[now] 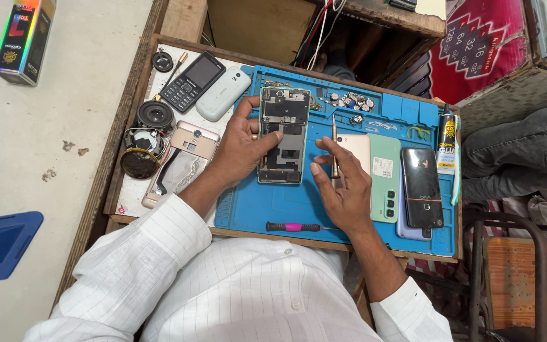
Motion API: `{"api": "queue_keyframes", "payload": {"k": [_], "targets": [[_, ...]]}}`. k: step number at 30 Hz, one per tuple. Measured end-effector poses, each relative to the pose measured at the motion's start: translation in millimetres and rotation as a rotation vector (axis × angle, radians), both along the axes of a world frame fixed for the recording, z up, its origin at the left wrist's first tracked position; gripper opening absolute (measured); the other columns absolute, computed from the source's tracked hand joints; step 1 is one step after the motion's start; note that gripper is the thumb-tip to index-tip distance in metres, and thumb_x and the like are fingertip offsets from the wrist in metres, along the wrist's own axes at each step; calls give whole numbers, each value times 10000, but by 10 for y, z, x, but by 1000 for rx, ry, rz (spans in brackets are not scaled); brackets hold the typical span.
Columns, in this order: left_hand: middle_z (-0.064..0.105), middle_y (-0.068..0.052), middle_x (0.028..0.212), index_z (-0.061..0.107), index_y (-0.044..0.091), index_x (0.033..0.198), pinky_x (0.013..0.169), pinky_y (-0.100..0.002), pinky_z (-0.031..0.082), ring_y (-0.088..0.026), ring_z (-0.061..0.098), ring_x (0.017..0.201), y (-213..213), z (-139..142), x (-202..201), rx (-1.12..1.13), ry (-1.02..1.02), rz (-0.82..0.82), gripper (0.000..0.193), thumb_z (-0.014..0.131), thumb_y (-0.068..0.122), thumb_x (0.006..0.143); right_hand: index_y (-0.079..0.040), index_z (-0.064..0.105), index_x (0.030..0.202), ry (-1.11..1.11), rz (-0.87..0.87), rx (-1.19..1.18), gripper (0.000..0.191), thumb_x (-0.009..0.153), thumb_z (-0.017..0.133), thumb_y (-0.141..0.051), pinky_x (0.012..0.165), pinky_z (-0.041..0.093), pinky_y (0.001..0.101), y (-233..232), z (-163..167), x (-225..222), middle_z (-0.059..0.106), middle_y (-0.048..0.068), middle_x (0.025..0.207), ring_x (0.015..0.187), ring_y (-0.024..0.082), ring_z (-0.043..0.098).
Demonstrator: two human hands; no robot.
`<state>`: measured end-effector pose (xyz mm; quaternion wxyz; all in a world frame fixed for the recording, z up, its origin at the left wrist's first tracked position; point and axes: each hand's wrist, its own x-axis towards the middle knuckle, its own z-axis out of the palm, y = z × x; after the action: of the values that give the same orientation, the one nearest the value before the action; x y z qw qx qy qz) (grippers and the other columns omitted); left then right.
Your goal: The person uses a screwdriver to remove screws from a disassembled smartphone and manipulates internal components on a blue work mat. They handle a small black part and a white cable, then place the phone down and pick up a different black smartphone from the table.
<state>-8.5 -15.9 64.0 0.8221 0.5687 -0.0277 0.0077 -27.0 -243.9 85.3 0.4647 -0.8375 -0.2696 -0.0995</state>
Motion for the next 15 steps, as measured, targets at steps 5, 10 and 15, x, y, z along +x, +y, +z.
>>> {"api": "queue_keyframes", "payload": {"k": [5, 10, 15], "targets": [[733, -132, 1034, 382, 52, 1385, 770, -306, 668, -150, 743, 936, -5, 9, -16, -50, 7, -29, 536, 662, -21, 934, -54, 546, 1459, -16, 3, -52, 511, 990, 721, -157, 1019, 545, 392, -4, -19, 10, 700, 155, 1330, 1109, 201, 718], [748, -141, 1048, 368, 59, 1413, 781, -292, 660, -141, 744, 951, -2, 5, -24, 6, 5, -61, 560, 656, -19, 939, -35, 501, 1491, 42, 28, -43, 592, 970, 735, -190, 991, 557, 383, 10, -11, 13, 668, 155, 1361, 1114, 210, 703], [749, -155, 1055, 363, 49, 1413, 794, -291, 662, -136, 746, 968, 12, -15, -21, 11, -12, -69, 546, 651, -28, 956, -28, 525, 1476, 39, 33, -125, 627, 929, 774, -206, 985, 542, 396, 26, 20, 15, 696, 150, 1326, 1080, 217, 716]]}}
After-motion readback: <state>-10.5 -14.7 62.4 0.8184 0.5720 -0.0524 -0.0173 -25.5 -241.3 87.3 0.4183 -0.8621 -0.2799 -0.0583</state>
